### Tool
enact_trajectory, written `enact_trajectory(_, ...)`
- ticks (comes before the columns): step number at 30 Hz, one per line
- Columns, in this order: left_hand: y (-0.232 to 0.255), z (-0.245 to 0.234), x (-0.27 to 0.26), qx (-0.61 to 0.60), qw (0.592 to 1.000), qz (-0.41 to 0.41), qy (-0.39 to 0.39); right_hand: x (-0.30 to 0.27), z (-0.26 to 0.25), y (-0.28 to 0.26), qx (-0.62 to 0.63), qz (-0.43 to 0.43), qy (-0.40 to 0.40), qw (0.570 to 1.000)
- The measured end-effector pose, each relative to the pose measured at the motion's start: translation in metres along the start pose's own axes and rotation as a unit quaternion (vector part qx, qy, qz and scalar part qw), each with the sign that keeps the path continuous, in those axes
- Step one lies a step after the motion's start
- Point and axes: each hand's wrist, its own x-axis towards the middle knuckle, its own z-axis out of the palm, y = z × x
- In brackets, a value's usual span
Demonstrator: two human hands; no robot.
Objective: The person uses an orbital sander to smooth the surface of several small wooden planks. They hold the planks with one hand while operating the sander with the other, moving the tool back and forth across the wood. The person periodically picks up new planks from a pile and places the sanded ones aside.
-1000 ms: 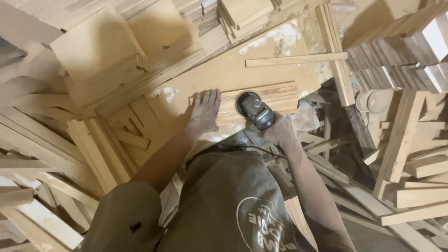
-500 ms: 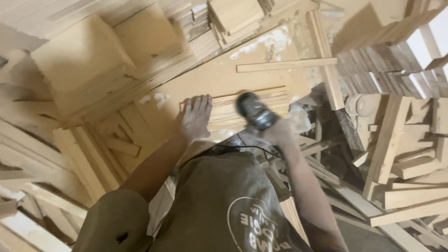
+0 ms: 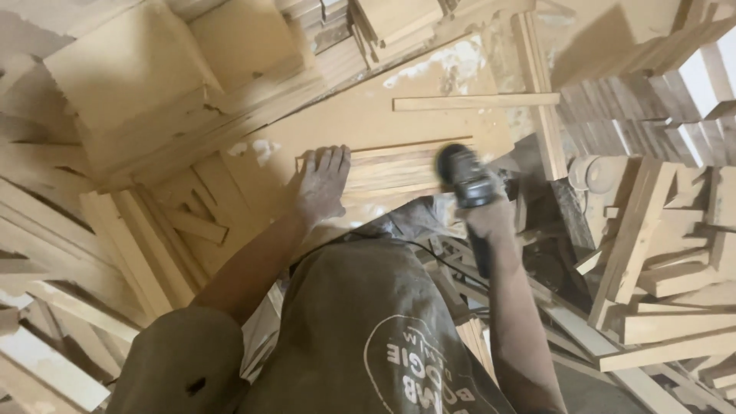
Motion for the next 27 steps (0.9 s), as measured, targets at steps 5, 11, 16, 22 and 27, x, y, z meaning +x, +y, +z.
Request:
enact_trajectory(5, 0.000, 0.000, 0.001, -0.016, 1.000, 0.003, 0.001, -0.020, 0.084, 0.002, -0.169, -0.069, -0.059, 0.981)
enact_trajectory(11, -0.002, 0.003, 0.002, 0.006, 1.000, 0.007, 0.010, 0.004, 0.003, 0.043, -0.235, -0.005, -0.054, 0.970)
enact_trajectory(16, -0.003, 0.004, 0.005, 0.009, 1.000, 0.006, 0.004, -0.023, -0.014, 0.004, -0.233, 0.071, -0.005, 0.970)
enact_trajectory(22, -0.003, 0.006, 0.002, 0.002, 1.000, 0.005, -0.003, -0.051, 0.084, 0.026, -0.277, 0.006, -0.099, 0.956)
enact_trajectory(27, -0.004, 0.011, 0.006, 0.011, 1.000, 0.007, 0.005, -0.056, 0.039, 0.039, -0.213, 0.050, -0.086, 0.972)
